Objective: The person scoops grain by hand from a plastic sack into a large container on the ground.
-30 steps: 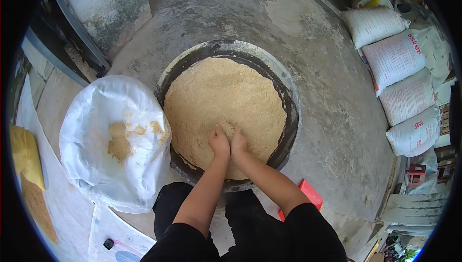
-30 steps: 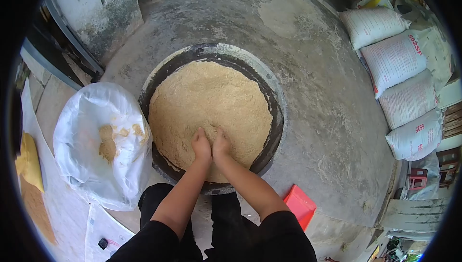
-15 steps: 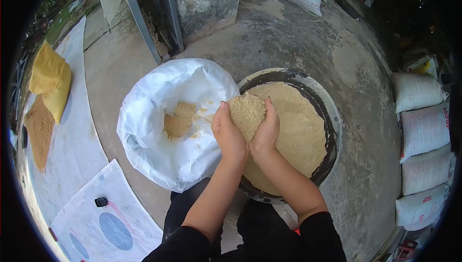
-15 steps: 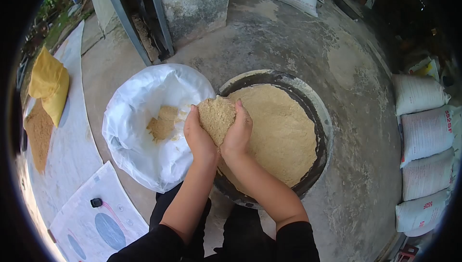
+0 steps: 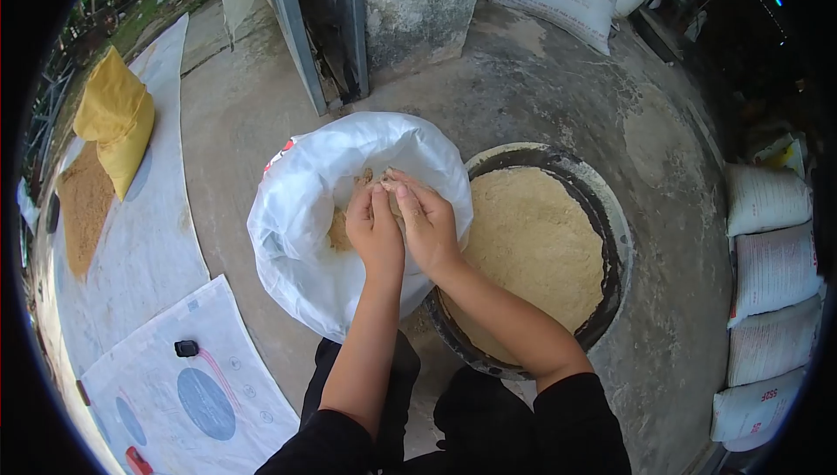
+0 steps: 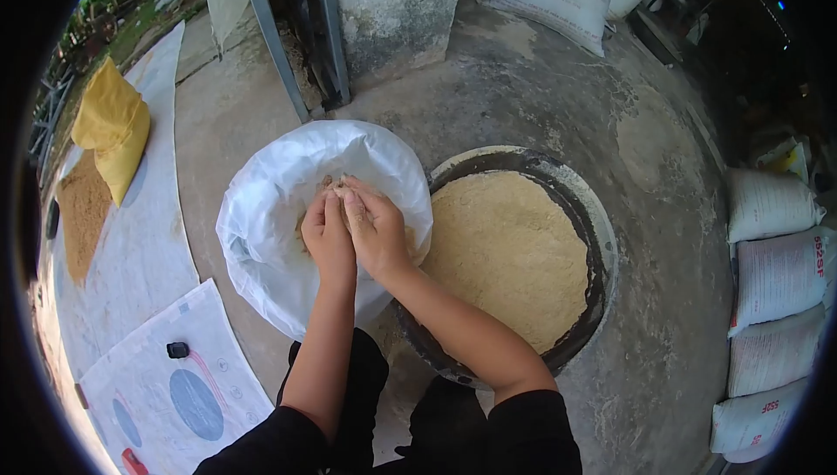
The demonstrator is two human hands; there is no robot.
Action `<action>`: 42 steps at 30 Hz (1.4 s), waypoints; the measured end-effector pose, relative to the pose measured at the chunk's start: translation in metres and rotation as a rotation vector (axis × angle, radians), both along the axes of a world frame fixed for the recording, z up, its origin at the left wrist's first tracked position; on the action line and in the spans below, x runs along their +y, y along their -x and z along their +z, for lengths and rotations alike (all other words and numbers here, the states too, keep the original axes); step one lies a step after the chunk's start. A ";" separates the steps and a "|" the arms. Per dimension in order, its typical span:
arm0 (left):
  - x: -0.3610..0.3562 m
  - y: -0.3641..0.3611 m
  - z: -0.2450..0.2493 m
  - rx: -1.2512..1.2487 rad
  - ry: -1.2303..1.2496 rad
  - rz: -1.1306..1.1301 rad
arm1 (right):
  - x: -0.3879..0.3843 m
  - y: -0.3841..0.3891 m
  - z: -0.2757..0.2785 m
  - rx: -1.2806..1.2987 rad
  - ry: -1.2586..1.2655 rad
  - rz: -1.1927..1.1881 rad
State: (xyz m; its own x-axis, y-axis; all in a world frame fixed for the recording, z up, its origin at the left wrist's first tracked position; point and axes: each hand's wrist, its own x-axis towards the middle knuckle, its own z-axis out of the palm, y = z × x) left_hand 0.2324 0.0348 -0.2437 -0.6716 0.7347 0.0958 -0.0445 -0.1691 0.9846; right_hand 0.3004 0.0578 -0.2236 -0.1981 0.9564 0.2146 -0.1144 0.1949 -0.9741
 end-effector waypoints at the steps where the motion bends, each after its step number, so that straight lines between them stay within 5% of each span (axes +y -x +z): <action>1: -0.002 -0.013 0.004 0.040 -0.031 -0.013 | -0.006 -0.019 0.010 -0.145 -0.220 0.002; 2: -0.005 -0.027 0.008 0.036 -0.029 -0.034 | -0.010 -0.038 0.017 -0.296 -0.440 0.004; 6: -0.019 -0.078 0.013 0.431 -0.126 -0.148 | -0.031 -0.121 0.016 -0.397 -0.527 -0.092; 10: -0.030 -0.132 -0.017 0.503 -0.210 -0.438 | -0.036 -0.204 -0.073 -0.307 0.081 -0.525; 13: -0.039 -0.170 -0.061 0.403 -0.001 -0.644 | -0.050 -0.249 -0.132 -0.699 0.463 -0.419; 14: -0.039 -0.182 -0.086 0.393 0.298 -0.616 | -0.053 -0.257 -0.154 -0.695 0.469 -0.446; 15: -0.040 -0.192 -0.110 0.385 0.602 -0.578 | -0.058 -0.259 -0.179 -0.434 0.741 -0.472; 16: -0.041 -0.196 -0.137 0.390 0.607 -0.603 | -0.066 -0.256 -0.197 -0.153 1.000 -0.485; 20: -0.053 -0.213 -0.177 0.332 0.736 -0.575 | -0.074 -0.230 -0.222 0.317 1.007 -0.693; 22: -0.060 -0.225 -0.178 0.301 0.685 -0.542 | -0.077 -0.214 -0.215 0.176 0.907 -0.662; 24: -0.059 -0.232 -0.175 -0.269 0.645 -0.359 | -0.074 -0.206 -0.184 0.124 0.926 -0.687; 26: -0.055 -0.225 -0.155 -0.504 0.584 -0.297 | -0.072 -0.201 -0.171 0.074 0.951 -0.705; 27: -0.050 -0.221 -0.138 -0.739 0.511 -0.231 | -0.069 -0.199 -0.170 0.307 0.958 -0.699; 31: -0.033 -0.205 -0.086 -0.789 0.416 -0.196 | -0.045 -0.188 -0.138 0.719 0.874 -0.683; 38: -0.004 -0.142 0.010 -0.706 0.020 -0.221 | -0.007 -0.123 -0.017 0.729 0.648 -0.484; 42: 0.005 -0.085 0.036 -0.589 -0.163 -0.070 | 0.004 -0.060 0.021 0.503 0.438 -0.272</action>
